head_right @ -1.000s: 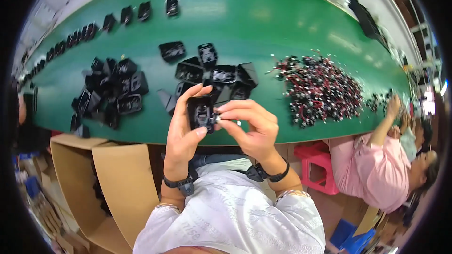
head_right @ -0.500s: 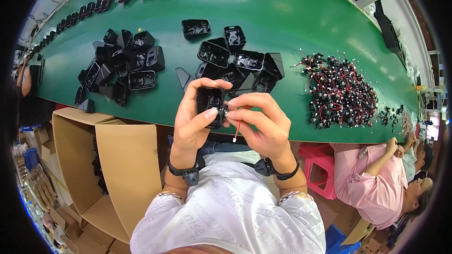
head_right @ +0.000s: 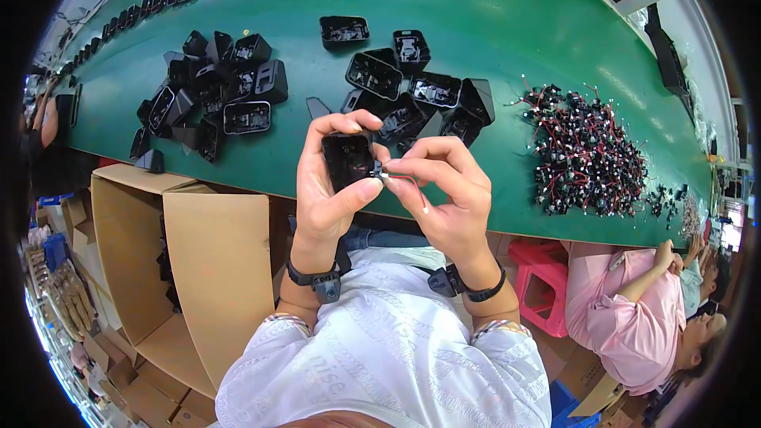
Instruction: The person takes black plastic housings from a box and places them on a table. They pick up a housing and a wire, insert the wire into the housing by hand, and then set the assembled unit onto the table.
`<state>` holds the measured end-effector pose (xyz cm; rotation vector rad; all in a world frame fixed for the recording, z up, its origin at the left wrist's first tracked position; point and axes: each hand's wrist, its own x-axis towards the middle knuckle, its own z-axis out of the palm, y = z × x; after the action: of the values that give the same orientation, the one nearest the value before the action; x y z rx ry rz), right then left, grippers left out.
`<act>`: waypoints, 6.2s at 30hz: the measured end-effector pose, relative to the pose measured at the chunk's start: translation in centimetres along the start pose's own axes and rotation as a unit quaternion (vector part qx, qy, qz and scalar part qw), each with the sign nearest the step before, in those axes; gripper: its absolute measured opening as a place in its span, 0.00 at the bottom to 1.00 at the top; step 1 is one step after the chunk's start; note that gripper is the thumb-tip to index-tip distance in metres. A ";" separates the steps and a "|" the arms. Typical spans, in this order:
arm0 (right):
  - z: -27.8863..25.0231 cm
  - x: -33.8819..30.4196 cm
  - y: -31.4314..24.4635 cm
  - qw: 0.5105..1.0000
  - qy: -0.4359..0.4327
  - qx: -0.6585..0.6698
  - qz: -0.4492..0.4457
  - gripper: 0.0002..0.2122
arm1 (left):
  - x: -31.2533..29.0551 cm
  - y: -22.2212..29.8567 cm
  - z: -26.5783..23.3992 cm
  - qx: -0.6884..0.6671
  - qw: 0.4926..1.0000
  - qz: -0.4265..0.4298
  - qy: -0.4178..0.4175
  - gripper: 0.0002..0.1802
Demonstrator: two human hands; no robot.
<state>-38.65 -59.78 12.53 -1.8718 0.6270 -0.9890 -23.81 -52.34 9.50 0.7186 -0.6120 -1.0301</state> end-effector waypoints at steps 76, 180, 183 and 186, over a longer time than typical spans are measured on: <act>-2.3 4.0 1.9 0.893 -0.215 0.295 0.262 0.21 | 1.6 1.0 -2.9 0.466 0.839 0.280 -0.037 0.29; -17.1 7.3 5.3 0.792 -0.176 -0.583 -0.035 0.12 | 0.8 -0.4 -5.8 0.309 0.931 0.109 0.162 0.41; -16.3 7.9 7.5 0.735 -0.216 -0.643 0.003 0.13 | -0.1 0.8 -4.9 0.240 0.963 0.054 0.114 0.42; -15.8 8.0 9.4 0.758 -0.202 -0.620 -0.006 0.08 | -0.4 0.4 -4.1 0.338 0.934 0.090 0.074 0.38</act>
<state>-47.69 -77.68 11.61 -3.0968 1.1400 0.0145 -20.69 -50.86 7.26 1.3027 -0.8935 -0.5735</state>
